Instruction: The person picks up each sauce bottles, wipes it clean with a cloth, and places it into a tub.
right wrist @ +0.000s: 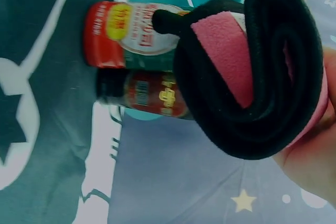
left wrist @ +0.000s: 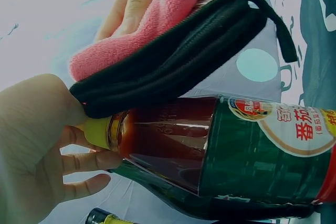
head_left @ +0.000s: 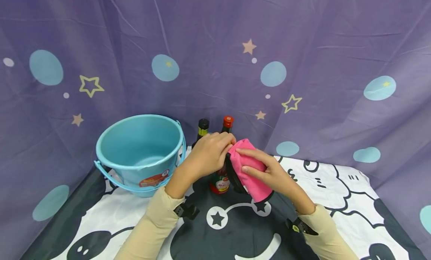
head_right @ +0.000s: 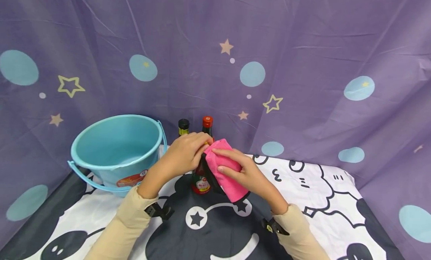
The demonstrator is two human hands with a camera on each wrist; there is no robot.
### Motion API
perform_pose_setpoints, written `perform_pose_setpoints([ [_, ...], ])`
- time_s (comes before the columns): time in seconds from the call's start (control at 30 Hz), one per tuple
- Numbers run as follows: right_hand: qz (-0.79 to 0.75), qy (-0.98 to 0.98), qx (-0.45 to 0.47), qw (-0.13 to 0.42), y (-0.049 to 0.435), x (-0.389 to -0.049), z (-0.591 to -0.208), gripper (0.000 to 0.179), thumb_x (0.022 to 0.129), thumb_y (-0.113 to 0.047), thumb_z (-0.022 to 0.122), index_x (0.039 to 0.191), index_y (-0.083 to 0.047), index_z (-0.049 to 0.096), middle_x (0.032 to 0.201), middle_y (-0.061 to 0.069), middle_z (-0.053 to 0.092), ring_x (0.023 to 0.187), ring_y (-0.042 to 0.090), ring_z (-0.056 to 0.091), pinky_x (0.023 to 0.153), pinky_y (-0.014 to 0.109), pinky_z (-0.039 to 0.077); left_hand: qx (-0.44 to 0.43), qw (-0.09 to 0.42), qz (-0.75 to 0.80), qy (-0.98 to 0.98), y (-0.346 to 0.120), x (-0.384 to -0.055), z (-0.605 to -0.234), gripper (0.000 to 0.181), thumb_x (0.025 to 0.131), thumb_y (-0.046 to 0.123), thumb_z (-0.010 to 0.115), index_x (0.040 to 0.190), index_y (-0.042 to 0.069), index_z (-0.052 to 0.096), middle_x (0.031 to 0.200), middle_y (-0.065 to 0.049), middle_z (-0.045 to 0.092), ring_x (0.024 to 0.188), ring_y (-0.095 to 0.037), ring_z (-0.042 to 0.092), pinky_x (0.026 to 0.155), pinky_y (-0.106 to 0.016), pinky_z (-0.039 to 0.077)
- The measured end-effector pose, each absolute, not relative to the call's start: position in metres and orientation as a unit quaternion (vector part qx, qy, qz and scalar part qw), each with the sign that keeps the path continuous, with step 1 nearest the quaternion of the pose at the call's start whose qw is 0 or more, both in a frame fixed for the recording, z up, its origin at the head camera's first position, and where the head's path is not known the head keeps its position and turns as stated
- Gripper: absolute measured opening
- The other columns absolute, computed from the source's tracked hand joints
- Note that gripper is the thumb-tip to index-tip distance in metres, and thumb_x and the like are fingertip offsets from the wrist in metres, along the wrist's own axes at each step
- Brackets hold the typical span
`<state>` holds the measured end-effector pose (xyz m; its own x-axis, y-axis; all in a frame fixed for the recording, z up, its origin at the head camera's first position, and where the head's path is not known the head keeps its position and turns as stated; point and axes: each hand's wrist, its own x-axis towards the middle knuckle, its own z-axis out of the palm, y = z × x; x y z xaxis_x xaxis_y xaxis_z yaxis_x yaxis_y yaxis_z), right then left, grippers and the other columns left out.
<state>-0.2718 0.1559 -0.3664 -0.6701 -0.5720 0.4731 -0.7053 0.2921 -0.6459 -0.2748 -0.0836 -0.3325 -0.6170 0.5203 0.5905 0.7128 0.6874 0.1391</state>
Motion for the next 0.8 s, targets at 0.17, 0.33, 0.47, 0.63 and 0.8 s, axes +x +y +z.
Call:
perform_pose_setpoints([
  [0.17,0.438,-0.798,0.403,0.1,0.152,-0.272,-0.38,0.052,0.088,-0.004,0.077,0.138,-0.012,0.064,0.133,0.009,0.065,0.107,0.011,0.061,0.083,0.023,0.057,-0.347,0.261,-0.182,-0.882,-0.084,-0.274,-0.331,0.009,0.104,0.017,0.057,0.105,0.014,0.065,0.094,0.001,0.067,0.079,-0.017,0.059,0.076,-0.034,0.053],
  [0.33,0.437,-0.794,0.407,0.112,0.151,-0.271,-0.382,0.05,0.087,-0.003,0.078,0.135,-0.01,0.066,0.131,0.012,0.066,0.108,0.011,0.061,0.085,0.021,0.056,-0.347,0.261,-0.182,-0.883,-0.084,-0.274,-0.331,0.009,0.104,0.017,0.056,0.105,0.014,0.064,0.094,0.001,0.066,0.078,-0.018,0.059,0.075,-0.033,0.052],
  [0.47,0.434,-0.794,0.41,0.113,0.15,-0.271,-0.38,0.049,0.086,-0.002,0.078,0.134,-0.008,0.067,0.13,0.013,0.067,0.107,0.013,0.061,0.084,0.022,0.057,-0.345,0.261,-0.182,-0.883,-0.084,-0.275,-0.332,0.009,0.104,0.017,0.056,0.105,0.014,0.064,0.094,0.001,0.067,0.079,-0.018,0.059,0.075,-0.033,0.053],
  [0.63,0.429,-0.797,0.409,0.113,0.15,-0.271,-0.379,0.048,0.086,-0.002,0.078,0.133,-0.008,0.067,0.129,0.013,0.067,0.107,0.013,0.06,0.084,0.022,0.057,-0.346,0.259,-0.185,-0.883,-0.085,-0.276,-0.332,0.009,0.104,0.017,0.056,0.105,0.014,0.064,0.093,0.001,0.066,0.079,-0.017,0.059,0.075,-0.033,0.052],
  [0.8,0.433,-0.796,0.407,0.117,0.149,-0.27,-0.384,0.048,0.086,-0.001,0.078,0.132,-0.007,0.067,0.131,0.013,0.067,0.111,0.011,0.06,0.088,0.019,0.054,-0.348,0.257,-0.191,-0.881,-0.084,-0.276,-0.333,0.009,0.104,0.016,0.057,0.104,0.013,0.065,0.093,0.001,0.066,0.078,-0.017,0.057,0.074,-0.033,0.051],
])
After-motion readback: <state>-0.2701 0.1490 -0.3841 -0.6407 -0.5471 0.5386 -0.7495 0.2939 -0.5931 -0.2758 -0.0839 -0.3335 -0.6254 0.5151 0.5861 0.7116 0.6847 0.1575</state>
